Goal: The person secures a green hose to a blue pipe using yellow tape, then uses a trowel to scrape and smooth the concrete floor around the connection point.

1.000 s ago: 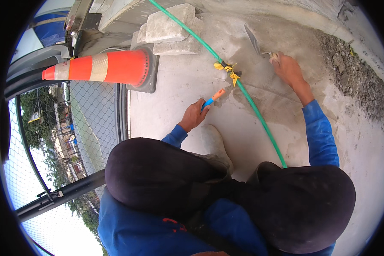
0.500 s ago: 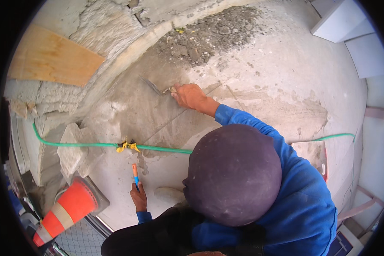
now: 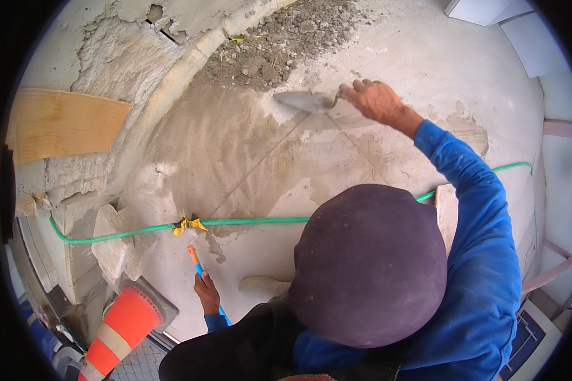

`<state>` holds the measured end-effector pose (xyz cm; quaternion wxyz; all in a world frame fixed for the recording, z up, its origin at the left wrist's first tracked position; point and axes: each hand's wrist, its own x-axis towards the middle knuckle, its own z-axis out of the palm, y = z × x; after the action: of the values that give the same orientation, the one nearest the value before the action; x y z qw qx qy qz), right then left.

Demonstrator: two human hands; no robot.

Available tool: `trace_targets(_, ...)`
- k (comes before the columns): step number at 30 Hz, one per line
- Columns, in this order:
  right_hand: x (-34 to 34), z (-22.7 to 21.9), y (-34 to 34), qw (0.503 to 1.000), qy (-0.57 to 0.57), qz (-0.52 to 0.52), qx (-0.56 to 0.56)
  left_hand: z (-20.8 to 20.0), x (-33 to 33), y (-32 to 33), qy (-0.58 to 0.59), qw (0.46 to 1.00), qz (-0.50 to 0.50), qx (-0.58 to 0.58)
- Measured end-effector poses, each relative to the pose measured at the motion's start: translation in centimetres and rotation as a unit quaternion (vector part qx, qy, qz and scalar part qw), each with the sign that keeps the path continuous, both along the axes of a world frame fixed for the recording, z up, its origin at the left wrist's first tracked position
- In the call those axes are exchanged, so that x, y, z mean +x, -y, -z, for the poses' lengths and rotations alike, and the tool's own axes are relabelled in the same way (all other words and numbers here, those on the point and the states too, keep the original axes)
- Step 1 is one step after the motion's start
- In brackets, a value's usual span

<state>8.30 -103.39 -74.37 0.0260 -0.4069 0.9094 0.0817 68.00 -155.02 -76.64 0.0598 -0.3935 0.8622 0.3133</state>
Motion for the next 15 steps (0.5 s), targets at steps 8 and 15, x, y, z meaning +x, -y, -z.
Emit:
trace_targets(8, -2.7, -4.9, -2.0, 0.997, 0.005, 0.026, -0.076, -0.3, -0.6, -0.7, -0.007, 1.0, 0.0, 0.004)
trace_targets(15, 0.3, -1.3, -8.7, 0.998, 0.042, -0.004, -0.04, -2.1, -0.9, -1.6, 0.011, 0.999, 0.007, 0.046)
